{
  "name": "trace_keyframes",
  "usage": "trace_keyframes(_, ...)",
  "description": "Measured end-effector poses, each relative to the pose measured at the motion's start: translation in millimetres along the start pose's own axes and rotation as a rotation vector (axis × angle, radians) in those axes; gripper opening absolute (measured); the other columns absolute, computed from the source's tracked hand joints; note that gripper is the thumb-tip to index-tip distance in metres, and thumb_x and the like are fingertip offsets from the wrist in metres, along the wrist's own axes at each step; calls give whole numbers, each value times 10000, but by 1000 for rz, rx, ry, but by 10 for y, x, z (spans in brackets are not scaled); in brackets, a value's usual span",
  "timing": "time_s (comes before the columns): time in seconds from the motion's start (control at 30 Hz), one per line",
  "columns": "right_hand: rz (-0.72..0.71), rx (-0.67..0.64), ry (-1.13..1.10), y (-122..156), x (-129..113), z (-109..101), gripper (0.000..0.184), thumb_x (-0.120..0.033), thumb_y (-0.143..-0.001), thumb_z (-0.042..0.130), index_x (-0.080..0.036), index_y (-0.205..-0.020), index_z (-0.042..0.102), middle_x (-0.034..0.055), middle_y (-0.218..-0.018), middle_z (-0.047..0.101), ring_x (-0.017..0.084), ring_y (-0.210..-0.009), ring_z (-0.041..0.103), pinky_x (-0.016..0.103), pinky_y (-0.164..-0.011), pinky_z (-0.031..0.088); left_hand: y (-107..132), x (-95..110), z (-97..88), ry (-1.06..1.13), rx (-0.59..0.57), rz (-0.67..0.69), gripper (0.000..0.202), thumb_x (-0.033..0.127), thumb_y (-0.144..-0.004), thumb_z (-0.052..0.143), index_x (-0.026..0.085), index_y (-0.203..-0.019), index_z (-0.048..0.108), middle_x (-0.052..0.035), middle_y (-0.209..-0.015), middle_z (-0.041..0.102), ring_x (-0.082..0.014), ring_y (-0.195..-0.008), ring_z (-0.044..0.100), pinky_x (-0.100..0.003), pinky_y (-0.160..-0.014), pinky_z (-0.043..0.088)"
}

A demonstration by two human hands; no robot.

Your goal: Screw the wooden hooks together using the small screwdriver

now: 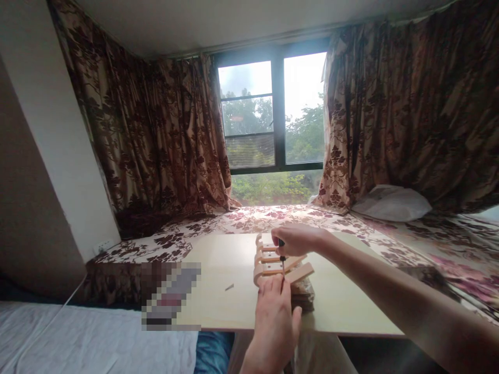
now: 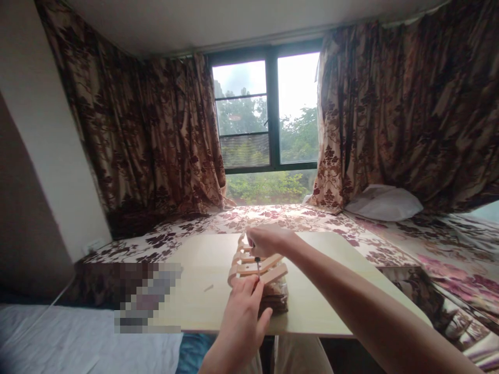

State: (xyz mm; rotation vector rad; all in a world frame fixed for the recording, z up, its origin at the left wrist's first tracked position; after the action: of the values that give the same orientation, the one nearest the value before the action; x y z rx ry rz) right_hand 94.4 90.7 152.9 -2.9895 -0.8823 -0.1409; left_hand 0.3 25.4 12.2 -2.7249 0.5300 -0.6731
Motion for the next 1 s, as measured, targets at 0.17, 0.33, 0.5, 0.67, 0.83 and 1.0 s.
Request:
trace_keyframes(0.17, -5, -5, 24, -34, -28, 38, 270, -240, -844, 527, -150, -1035, 696, 126, -950, 714, 205, -836, 627, 248, -580, 345, -2, 6, 0, -26, -22, -1, 516, 298, -846, 509, 130, -1334, 525, -110, -1392, 495, -288, -1292, 395, -412, -1155, 238)
trace_keyframes(0.33, 37, -9, 53, -56, -97, 20, 291, -277, -853, 526, -129, -1025, 708, 160, -950, 714, 239, -840, 646, 260, -571, 352, 4, 16, -10, -33, -27, 8, 511, 289, -846, 504, 131, -1331, 523, -117, -1380, 503, -290, -1292, 399, -419, -1154, 234)
trace_keyframes(0.5, 20, -10, 63, -26, -124, -31, 297, -299, -858, 545, -150, -1068, 693, 133, -972, 716, 229, -838, 648, 251, -576, 366, -7, 12, -21, -31, -21, 7, 501, 280, -841, 505, 147, -1324, 527, -108, -1378, 505, -285, -1283, 408, -419, -1147, 250)
trace_keyframes(0.67, 7, -10, 67, -9, -108, -23, 261, -237, -868, 510, -140, -1018, 700, 130, -943, 718, 227, -851, 645, 253, -584, 364, -10, 12, -9, -41, -14, 18, 517, 283, -840, 516, 134, -1336, 515, -119, -1371, 507, -284, -1278, 412, -417, -1147, 246)
trace_keyframes(0.83, 29, 4, 79, -37, -145, -13, 291, -241, -871, 497, -118, -1038, 700, 158, -986, 713, 247, -871, 651, 269, -597, 373, -7, 10, 8, -61, -12, 25, 491, 275, -846, 511, 140, -1318, 531, -114, -1369, 510, -291, -1275, 413, -423, -1138, 263)
trace_keyframes(1.0, 11, 2, 73, -44, -136, -31, 285, -280, -847, 546, -145, -1045, 701, 130, -979, 721, 242, -857, 653, 259, -588, 371, -14, 6, 2, -66, -20, 26, 522, 283, -851, 515, 133, -1351, 505, -116, -1393, 494, -291, -1291, 404, -423, -1144, 262)
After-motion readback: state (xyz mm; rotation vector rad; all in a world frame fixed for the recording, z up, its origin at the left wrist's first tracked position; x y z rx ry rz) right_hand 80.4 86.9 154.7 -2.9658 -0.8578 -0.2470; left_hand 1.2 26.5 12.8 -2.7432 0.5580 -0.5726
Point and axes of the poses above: each hand's wrist, its own y-axis away from the middle knuckle, its own z-axis out of the palm, x = y × z, the point moved 3 cm from there along -y, towards the middle knuckle
